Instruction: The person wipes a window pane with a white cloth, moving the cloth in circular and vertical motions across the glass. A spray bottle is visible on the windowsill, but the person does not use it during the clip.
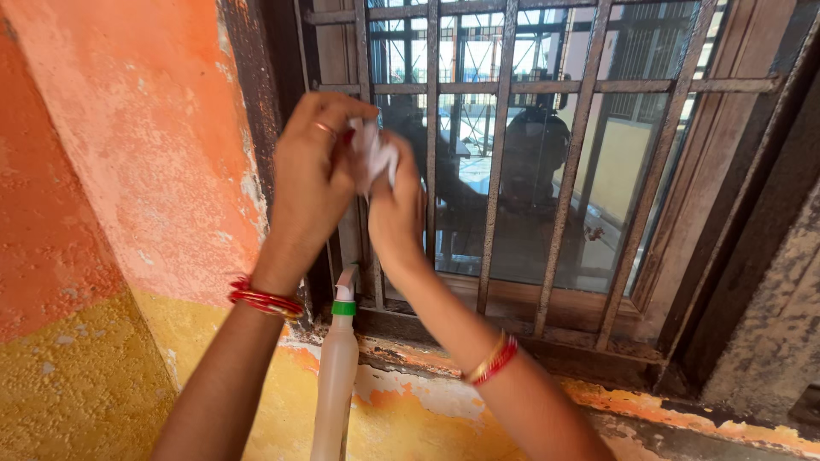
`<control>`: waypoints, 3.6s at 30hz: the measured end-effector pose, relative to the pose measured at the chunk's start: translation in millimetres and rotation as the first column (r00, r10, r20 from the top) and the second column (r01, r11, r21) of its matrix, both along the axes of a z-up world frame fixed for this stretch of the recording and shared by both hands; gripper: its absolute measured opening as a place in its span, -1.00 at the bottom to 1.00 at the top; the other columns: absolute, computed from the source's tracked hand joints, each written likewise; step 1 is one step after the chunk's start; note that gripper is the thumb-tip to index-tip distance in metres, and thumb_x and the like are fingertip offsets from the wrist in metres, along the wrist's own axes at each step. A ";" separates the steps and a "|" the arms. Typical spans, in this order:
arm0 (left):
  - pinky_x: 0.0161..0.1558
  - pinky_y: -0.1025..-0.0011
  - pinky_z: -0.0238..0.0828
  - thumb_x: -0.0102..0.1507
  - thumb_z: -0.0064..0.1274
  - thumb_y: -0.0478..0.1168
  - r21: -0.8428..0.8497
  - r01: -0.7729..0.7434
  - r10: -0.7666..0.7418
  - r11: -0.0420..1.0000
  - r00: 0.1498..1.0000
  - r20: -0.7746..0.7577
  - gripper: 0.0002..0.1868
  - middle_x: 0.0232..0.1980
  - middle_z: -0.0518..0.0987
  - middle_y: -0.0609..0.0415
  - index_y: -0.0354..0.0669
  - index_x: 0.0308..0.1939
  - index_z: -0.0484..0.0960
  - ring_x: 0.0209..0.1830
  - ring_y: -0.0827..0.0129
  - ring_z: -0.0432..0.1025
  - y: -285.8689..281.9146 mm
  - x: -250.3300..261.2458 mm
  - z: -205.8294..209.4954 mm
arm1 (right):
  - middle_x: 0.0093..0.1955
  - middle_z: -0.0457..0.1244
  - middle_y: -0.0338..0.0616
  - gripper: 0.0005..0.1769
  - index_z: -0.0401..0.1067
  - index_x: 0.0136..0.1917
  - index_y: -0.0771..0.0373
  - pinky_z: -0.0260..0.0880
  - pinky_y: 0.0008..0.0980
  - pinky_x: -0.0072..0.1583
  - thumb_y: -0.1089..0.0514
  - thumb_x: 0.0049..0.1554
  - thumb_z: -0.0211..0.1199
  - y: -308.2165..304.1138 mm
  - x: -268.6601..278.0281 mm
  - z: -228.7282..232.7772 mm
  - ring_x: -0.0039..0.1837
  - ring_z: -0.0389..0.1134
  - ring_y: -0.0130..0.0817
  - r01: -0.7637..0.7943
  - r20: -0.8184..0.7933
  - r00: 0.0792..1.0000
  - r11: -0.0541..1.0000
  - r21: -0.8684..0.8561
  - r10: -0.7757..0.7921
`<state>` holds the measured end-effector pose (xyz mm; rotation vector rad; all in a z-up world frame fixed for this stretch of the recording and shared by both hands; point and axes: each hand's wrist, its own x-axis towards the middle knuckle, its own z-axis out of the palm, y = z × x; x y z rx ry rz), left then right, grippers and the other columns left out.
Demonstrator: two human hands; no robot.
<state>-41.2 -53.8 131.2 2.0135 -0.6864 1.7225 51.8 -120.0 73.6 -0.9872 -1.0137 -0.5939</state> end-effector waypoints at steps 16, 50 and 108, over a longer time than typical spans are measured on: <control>-0.09 0.21 0.52 0.07 -0.05 -0.58 0.149 -0.130 0.164 0.980 0.956 -0.244 -0.68 -0.09 0.56 -0.10 -0.27 -0.15 0.62 -0.15 0.00 0.56 3.4 -8.2 -23.4 | 0.11 0.31 0.16 -0.55 0.07 0.37 0.28 0.44 -0.07 0.09 0.41 0.23 0.00 -0.9 -9.9 -82.2 0.15 0.44 0.00 0.234 -0.045 0.968 0.949 -0.213 -0.249; 0.15 0.19 0.28 0.00 -0.14 -0.67 -0.083 -0.075 0.095 0.994 0.959 0.269 -0.57 0.02 0.50 -0.06 -0.25 -0.12 0.47 0.11 0.03 0.33 -27.9 79.6 -54.9 | -0.14 0.33 -0.14 -0.71 0.27 0.24 0.24 0.35 -0.39 -0.27 0.16 0.27 0.15 -63.4 28.2 8.1 -0.23 0.37 -0.40 -0.194 -0.296 0.935 0.980 0.034 0.195; 0.39 0.13 0.25 0.14 -0.13 -0.65 -0.115 0.035 -0.007 0.993 0.972 0.235 -0.52 0.21 0.49 -0.11 -0.26 0.10 0.50 0.30 -0.04 0.35 -48.2 72.4 -72.5 | 0.58 -0.12 0.46 -0.10 -0.24 0.66 0.48 0.17 0.02 0.57 0.58 0.11 -0.04 -129.1 -10.2 -41.4 0.57 0.10 0.34 0.867 0.557 0.441 0.495 -0.061 -0.704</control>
